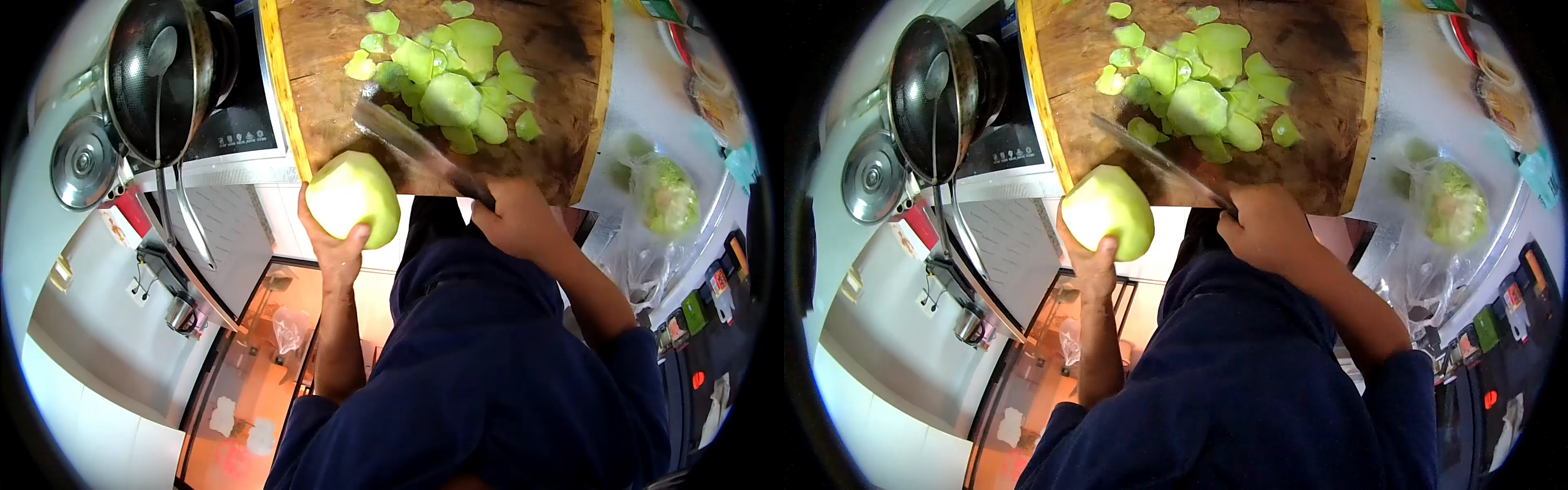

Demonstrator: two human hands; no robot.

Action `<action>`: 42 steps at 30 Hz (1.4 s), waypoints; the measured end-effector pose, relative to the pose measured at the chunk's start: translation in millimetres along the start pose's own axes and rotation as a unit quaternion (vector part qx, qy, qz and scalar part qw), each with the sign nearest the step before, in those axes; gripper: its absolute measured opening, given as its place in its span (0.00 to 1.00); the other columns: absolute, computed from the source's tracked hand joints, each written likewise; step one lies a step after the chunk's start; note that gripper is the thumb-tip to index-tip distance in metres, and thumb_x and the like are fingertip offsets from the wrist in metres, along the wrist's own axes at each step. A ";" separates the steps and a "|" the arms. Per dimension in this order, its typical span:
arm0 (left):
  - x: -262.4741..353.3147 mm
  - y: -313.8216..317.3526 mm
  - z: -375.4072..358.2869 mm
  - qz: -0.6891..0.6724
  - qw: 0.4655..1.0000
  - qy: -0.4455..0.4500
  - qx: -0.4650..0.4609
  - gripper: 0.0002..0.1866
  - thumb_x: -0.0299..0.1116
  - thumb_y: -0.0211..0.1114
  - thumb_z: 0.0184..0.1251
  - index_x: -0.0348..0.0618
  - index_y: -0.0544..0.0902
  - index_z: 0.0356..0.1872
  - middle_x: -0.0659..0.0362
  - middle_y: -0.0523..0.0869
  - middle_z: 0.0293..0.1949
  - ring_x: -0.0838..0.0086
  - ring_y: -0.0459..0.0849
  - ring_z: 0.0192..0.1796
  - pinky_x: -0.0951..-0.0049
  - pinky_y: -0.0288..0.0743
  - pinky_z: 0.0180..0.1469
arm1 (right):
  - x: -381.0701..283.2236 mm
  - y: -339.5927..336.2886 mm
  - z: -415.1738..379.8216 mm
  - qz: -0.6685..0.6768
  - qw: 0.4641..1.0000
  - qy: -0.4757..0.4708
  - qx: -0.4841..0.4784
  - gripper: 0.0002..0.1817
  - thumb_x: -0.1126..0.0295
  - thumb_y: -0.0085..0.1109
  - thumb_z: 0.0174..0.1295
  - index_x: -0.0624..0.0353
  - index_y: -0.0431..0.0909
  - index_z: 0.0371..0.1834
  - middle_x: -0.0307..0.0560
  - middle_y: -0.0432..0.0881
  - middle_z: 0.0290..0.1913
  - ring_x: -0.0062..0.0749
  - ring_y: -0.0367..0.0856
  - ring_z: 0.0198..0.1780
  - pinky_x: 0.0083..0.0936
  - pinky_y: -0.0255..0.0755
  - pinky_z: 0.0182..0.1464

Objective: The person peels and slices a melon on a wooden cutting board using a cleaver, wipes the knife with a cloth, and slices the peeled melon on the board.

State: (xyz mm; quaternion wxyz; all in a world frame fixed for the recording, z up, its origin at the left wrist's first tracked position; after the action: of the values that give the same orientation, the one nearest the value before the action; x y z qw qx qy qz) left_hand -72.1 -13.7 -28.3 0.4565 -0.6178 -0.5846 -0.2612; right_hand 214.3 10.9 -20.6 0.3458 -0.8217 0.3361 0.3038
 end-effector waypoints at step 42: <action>32.7 -26.5 -30.2 -0.499 0.838 0.006 -0.222 0.84 0.58 0.95 0.14 0.35 0.57 0.81 0.34 0.70 0.72 0.43 0.76 0.72 0.48 0.74 0.72 | 44.4 -43.1 -14.8 -0.078 0.994 -0.050 -0.057 0.14 0.75 0.65 0.60 0.67 0.84 0.48 0.56 0.85 0.33 0.43 0.85 0.37 0.35 0.78 0.43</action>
State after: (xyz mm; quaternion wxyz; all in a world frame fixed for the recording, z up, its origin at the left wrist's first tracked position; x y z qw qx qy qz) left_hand -85.3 -26.8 20.1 0.1184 -0.3252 -0.7374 -0.5800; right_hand 277.2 7.4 -28.8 0.3377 -0.8475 0.2352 0.3353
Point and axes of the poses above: each hand's wrist, its own z-axis towards the middle knuckle, its own y-axis out of the palm, x = y × z, the point moved 7 cm from there along z, towards the middle knuckle
